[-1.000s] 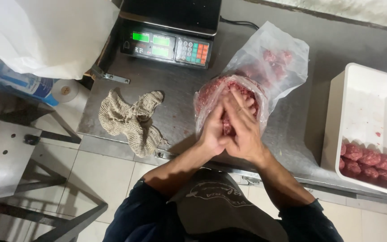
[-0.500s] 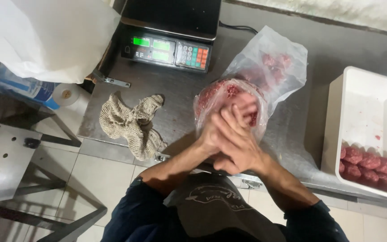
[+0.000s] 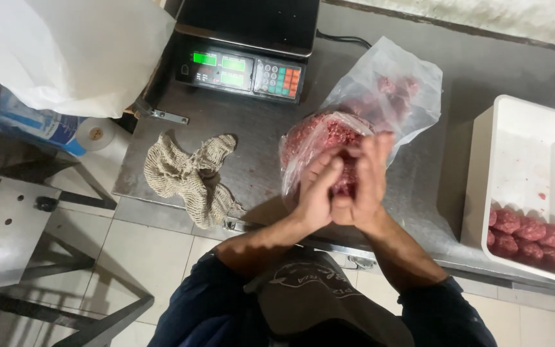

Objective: Forming meatballs from ground meat and placing them into a container.

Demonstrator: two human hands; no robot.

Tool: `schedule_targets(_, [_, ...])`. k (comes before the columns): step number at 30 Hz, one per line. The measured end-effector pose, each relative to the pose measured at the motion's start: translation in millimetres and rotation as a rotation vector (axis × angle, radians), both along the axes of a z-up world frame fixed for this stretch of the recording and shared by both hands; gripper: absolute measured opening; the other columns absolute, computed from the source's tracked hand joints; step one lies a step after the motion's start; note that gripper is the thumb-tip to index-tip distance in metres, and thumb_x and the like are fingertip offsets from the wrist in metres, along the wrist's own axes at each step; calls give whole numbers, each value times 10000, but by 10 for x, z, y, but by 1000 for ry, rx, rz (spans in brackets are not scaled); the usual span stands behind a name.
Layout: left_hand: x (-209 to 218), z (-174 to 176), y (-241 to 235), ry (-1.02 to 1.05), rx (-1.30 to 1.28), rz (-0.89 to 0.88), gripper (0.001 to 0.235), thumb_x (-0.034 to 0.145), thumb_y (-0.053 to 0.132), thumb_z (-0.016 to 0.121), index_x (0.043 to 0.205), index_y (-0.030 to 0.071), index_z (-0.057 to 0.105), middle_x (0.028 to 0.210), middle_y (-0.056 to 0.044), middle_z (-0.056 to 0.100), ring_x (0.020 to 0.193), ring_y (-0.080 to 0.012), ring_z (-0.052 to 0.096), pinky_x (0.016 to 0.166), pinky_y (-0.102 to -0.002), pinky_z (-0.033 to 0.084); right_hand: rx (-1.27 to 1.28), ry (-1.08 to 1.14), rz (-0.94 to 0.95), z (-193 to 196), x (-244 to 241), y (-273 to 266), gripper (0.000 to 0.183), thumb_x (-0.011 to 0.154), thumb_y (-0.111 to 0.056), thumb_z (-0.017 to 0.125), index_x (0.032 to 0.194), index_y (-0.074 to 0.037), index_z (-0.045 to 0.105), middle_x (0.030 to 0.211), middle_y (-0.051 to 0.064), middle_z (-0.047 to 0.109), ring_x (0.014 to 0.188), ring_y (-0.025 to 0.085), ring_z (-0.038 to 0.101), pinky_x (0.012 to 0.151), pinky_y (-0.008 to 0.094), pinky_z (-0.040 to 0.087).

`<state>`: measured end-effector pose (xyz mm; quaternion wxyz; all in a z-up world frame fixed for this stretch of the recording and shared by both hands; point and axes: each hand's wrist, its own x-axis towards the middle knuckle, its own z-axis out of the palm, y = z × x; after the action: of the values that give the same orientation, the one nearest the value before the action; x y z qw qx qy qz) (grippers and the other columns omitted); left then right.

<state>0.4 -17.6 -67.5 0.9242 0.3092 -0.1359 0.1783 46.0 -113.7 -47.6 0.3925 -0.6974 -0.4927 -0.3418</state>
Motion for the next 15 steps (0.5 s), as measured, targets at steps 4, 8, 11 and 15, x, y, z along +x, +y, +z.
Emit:
schedule_targets(4, [148, -77, 115, -92, -255, -296, 356, 1099, 202, 550, 1399, 11, 576, 1404, -121, 637, 1323, -255, 624, 1191, -415, 493, 41, -177, 248, 118, 105, 176, 582, 1122, -439, 288, 1572, -86, 398, 1672, 163, 354, 1592, 383, 256, 1315, 633, 93])
schedule_targets(8, [165, 8, 162, 179, -246, -234, 505, 1121, 375, 451, 1395, -31, 576, 1366, -160, 625, 1249, -260, 611, 1119, -408, 465, -11, -143, 79, 74, 77, 135, 548, 1131, -382, 357, 1573, -58, 359, 1645, 213, 355, 1577, 424, 280, 1317, 660, 103])
schedule_targets(11, [113, 122, 279, 155, -447, -403, 596, 1104, 507, 378, 1352, 5, 584, 1363, -144, 638, 1267, -261, 616, 1126, -401, 456, -97, -114, 135, 210, -4, 186, 644, 1116, -501, 269, 1602, -97, 395, 1641, 207, 365, 1577, 427, 267, 1306, 650, 97])
schedule_targets(15, [191, -203, 262, 286, -257, -141, 497, 1181, 429, 406, 1374, 7, 584, 1360, -155, 635, 1288, -275, 595, 1152, -417, 463, -78, -55, 70, 408, -79, 174, 720, 1125, -593, 211, 1643, -107, 328, 1692, 206, 288, 1613, 398, 194, 1318, 644, 77])
